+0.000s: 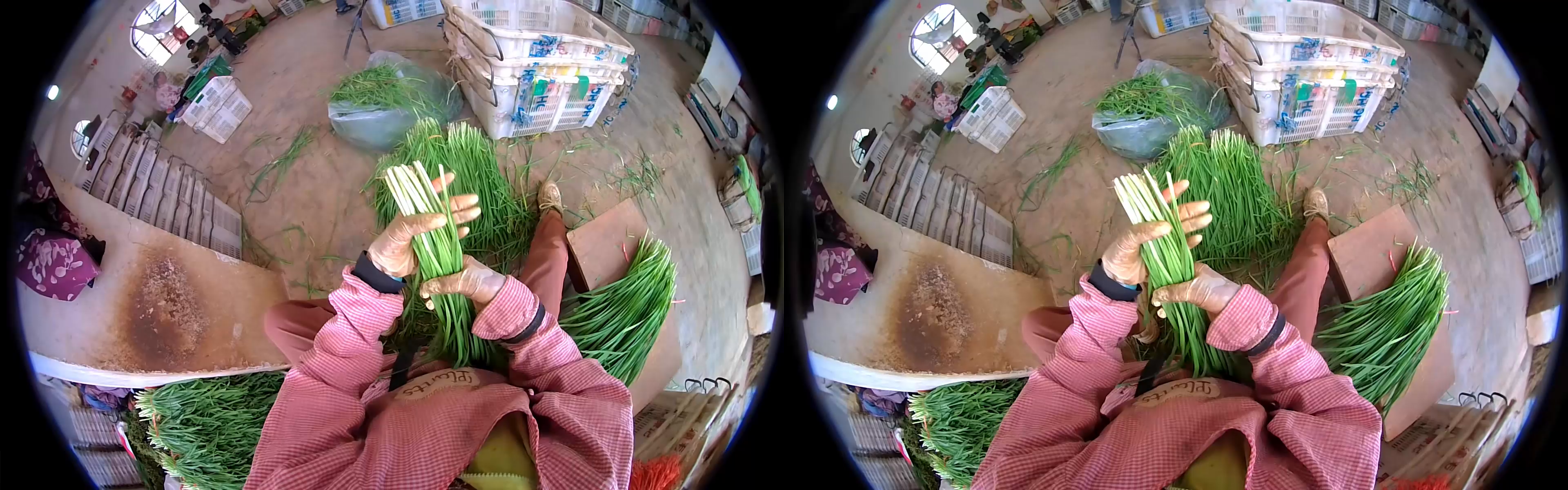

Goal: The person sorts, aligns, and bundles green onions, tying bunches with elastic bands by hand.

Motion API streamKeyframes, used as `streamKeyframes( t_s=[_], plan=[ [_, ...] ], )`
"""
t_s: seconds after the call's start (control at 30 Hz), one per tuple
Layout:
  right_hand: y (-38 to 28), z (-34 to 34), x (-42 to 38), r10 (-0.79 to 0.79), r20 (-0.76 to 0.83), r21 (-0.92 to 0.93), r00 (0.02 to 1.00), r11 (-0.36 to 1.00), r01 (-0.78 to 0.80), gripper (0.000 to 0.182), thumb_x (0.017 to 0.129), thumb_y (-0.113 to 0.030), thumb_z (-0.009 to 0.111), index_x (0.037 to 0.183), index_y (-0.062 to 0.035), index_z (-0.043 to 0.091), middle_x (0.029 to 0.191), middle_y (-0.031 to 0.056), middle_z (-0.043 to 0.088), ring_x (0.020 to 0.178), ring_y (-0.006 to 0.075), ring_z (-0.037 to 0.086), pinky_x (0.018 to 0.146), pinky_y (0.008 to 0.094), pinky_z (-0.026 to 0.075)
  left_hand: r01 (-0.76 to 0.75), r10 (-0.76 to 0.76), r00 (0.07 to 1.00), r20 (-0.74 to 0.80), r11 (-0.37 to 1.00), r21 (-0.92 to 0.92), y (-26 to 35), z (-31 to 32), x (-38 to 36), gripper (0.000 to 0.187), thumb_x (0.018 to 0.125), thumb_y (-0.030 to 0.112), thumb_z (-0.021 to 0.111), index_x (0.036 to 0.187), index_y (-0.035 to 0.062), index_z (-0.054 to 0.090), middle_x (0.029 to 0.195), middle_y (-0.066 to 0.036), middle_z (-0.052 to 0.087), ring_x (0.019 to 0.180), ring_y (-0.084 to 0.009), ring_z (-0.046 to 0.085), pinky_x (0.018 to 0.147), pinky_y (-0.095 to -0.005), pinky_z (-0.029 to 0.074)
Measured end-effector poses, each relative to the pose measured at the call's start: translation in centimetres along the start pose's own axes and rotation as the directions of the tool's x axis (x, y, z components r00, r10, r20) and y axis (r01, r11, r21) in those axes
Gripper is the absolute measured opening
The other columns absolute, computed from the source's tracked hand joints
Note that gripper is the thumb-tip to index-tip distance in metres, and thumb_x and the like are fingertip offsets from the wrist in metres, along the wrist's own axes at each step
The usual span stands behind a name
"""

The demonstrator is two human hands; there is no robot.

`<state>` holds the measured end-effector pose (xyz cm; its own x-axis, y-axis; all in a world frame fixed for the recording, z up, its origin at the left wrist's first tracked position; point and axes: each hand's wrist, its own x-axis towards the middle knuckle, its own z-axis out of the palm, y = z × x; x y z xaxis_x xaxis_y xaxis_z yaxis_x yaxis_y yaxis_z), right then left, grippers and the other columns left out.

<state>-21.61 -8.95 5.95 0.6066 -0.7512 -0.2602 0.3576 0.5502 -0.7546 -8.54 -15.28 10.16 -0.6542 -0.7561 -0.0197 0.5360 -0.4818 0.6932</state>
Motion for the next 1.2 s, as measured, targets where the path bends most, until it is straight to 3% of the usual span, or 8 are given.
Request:
streamKeyframes(
  t_s=[0.2,0.43,0.63,0.73,0.83,0.9,1.07,1.2],
  plan=[
    [1.6,2.2,-0.3,-0.672,-0.379,-0.404,0.637,0.739,0.539,0.067,0.066,-0.008,0.074,0.12,0.0011,0.037,0.102,0.0059,0.055,0.095,0.0143,0.051,0.084,0.0255,0.041,-0.164,0.173,0.963,-0.206,0.985,0.062,-1.3,-0.8,1.2,0.042,0.075,0.005,0.064,0.115,0.0025,0.048,0.089,-0.012,0.062,0.076,-0.0221,0.063,0.067,-0.029,0.053],
    [1.0,-0.3,-1.6,-0.473,-0.387,-0.287,0.792,0.878,0.384,0.04,0.074,0.001,0.057,0.112,-0.001,0.044,0.082,0.0033,0.057,0.062,0.0096,0.05,0.055,0.0223,0.044,-0.447,0.466,0.885,-0.026,0.862,0.239,1.8,0.3,4.4,0.047,0.089,0.034,0.043,0.124,0.0028,0.039,0.12,-0.014,0.048,0.111,-0.0254,0.045,0.096,-0.0386,0.034],
    [-0.4,-1.7,-3.5,-0.432,-0.383,-0.189,0.816,0.902,0.389,0.037,0.074,0.003,0.058,0.109,0.0006,0.046,0.079,0.0039,0.056,0.062,0.0106,0.051,0.055,0.0235,0.044,-0.302,0.499,0.867,0.007,0.514,0.803,2.9,-0.6,5.1,0.023,0.086,0.013,0.051,0.106,0.0021,0.057,0.099,-0.008,0.061,0.078,-0.0095,0.057,0.066,-0.0211,0.047],
    [-0.7,-3.2,-4.5,-0.283,-0.303,-0.011,0.91,0.956,0.293,0.038,0.072,0.0,0.065,0.107,0.0022,0.05,0.087,0.005,0.057,0.069,0.0128,0.055,0.056,0.0248,0.048,-0.301,0.767,0.619,-0.168,0.43,0.851,4.0,-0.3,6.7,0.014,0.081,0.002,0.054,0.094,0.0005,0.06,0.078,-0.006,0.062,0.049,-0.0057,0.048,0.048,-0.017,0.042],
    [-1.2,-3.8,-5.1,-0.339,-0.418,-0.071,0.843,0.937,0.342,0.038,0.071,0.0,0.066,0.106,0.0017,0.05,0.083,0.0045,0.057,0.069,0.0131,0.055,0.056,0.0254,0.048,0.017,0.532,0.765,-0.362,0.546,0.838,2.5,4.4,4.7,0.014,0.08,0.02,0.061,0.084,0.0069,0.061,0.073,-0.003,0.062,0.051,-0.0052,0.051,0.045,-0.0176,0.041],
    [-1.9,-4.0,-5.8,-0.297,-0.401,-0.026,0.866,0.949,0.314,0.046,0.071,0.003,0.064,0.113,0.002,0.046,0.086,0.0042,0.057,0.07,0.0117,0.054,0.06,0.0235,0.047,0.186,0.317,0.908,-0.273,0.278,0.943,0.0,4.6,4.1,0.019,0.077,0.024,0.065,0.081,0.0062,0.061,0.07,-0.004,0.061,0.057,-0.0077,0.054,0.046,-0.0194,0.043],
    [-2.1,-5.0,-6.0,-0.274,-0.443,-0.082,0.853,0.96,0.266,0.044,0.071,0.004,0.065,0.11,0.0032,0.044,0.087,0.007,0.056,0.066,0.0141,0.055,0.058,0.0251,0.048,0.26,-0.107,0.96,-0.26,0.69,0.676,-0.4,3.2,4.9,0.016,0.079,0.017,0.063,0.084,0.0019,0.061,0.065,-0.004,0.062,0.049,-0.008,0.055,0.044,-0.0172,0.039],
    [-2.4,-5.8,-6.3,-0.192,-0.322,0.022,0.927,0.978,0.21,0.043,0.069,0.004,0.067,0.107,0.0019,0.048,0.086,0.0066,0.056,0.068,0.0156,0.055,0.057,0.0277,0.049,0.286,-0.209,0.958,-0.199,0.61,0.739,0.7,3.0,5.2,0.015,0.081,0.016,0.06,0.082,0.0009,0.061,0.065,-0.005,0.061,0.051,-0.0082,0.055,0.047,-0.0171,0.041]
  ],
)
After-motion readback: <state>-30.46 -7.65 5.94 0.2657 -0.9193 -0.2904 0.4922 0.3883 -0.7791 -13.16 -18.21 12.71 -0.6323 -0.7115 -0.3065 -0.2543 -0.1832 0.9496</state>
